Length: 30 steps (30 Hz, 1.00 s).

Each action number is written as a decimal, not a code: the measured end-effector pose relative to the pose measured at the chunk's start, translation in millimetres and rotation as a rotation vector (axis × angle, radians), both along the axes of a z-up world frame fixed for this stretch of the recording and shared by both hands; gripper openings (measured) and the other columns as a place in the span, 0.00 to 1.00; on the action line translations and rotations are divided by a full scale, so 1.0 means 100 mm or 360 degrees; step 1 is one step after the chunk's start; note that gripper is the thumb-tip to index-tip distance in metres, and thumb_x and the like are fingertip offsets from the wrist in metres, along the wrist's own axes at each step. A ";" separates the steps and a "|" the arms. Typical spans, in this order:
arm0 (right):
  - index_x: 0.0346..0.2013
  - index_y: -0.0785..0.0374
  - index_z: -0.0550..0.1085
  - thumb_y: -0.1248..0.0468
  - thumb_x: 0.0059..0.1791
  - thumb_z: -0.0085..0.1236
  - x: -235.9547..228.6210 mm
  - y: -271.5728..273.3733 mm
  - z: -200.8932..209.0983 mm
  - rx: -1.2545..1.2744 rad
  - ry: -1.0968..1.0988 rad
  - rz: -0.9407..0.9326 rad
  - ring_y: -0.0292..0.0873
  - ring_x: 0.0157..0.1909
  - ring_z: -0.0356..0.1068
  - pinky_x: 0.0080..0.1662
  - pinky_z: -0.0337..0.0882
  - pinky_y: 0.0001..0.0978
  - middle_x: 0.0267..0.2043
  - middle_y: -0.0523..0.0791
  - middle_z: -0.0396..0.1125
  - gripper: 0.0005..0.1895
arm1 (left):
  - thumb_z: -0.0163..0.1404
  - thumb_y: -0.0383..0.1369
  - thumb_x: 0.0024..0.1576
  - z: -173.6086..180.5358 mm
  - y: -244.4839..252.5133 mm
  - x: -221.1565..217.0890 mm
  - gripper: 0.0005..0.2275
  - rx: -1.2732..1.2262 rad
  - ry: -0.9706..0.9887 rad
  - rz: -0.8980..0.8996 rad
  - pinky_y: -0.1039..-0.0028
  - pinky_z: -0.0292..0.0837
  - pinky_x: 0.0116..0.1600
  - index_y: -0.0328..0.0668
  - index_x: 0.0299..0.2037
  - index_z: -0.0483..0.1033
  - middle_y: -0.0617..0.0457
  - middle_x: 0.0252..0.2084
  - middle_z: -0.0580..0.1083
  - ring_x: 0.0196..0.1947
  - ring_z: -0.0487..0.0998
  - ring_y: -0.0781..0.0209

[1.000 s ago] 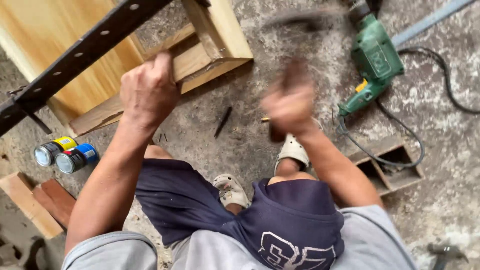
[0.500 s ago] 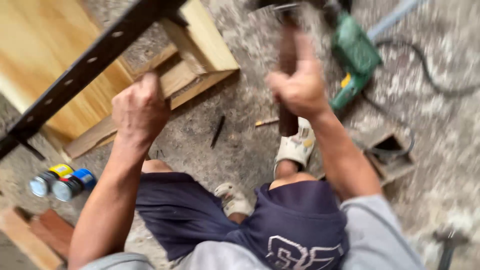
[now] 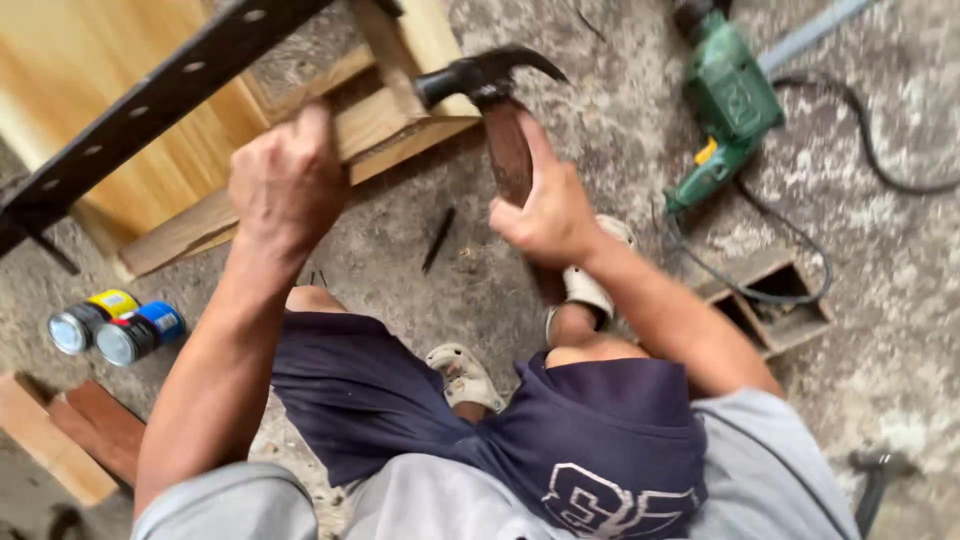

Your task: Assembling a wooden box structure using a drill, hammer, and nails.

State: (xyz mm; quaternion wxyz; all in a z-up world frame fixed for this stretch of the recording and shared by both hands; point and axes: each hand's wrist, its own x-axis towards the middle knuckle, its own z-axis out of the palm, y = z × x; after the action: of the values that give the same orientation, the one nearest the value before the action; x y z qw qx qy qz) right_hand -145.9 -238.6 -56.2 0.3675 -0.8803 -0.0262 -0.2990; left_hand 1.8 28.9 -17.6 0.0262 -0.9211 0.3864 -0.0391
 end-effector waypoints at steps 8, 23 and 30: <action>0.70 0.67 0.56 0.67 0.48 0.57 0.04 -0.31 -0.01 0.1367 0.0695 0.0281 0.46 0.24 0.67 0.30 0.76 0.38 0.28 0.48 0.66 0.36 | 0.49 0.25 0.57 0.03 0.05 -0.07 0.02 -0.0140 -0.0084 -0.0038 0.62 0.74 0.26 0.37 0.37 0.71 0.44 0.26 0.75 0.22 0.78 0.49; 0.70 0.65 0.52 0.70 0.48 0.58 -0.16 -0.03 0.15 0.0945 0.0779 0.0338 0.39 0.27 0.71 0.31 0.77 0.38 0.32 0.45 0.67 0.38 | 0.41 0.21 0.64 -0.15 0.05 0.01 0.08 -0.0088 -0.0171 -0.0042 0.73 0.62 0.16 0.38 0.34 0.72 0.53 0.18 0.70 0.14 0.70 0.65; 0.77 0.61 0.40 0.75 0.46 0.54 -0.26 -0.03 -0.15 0.1637 0.1002 0.0435 0.41 0.25 0.70 0.27 0.75 0.35 0.32 0.47 0.67 0.50 | 0.60 0.45 0.52 0.33 -0.06 0.05 0.20 -0.0061 0.0316 -0.0066 0.57 0.77 0.32 0.33 0.41 0.77 0.40 0.27 0.77 0.26 0.78 0.48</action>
State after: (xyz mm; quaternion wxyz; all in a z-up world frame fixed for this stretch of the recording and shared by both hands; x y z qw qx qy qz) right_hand -171.9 -241.7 -71.3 0.7700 -0.6249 0.1185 0.0505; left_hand 6.9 23.2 15.1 -0.0308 -0.9126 0.4053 0.0445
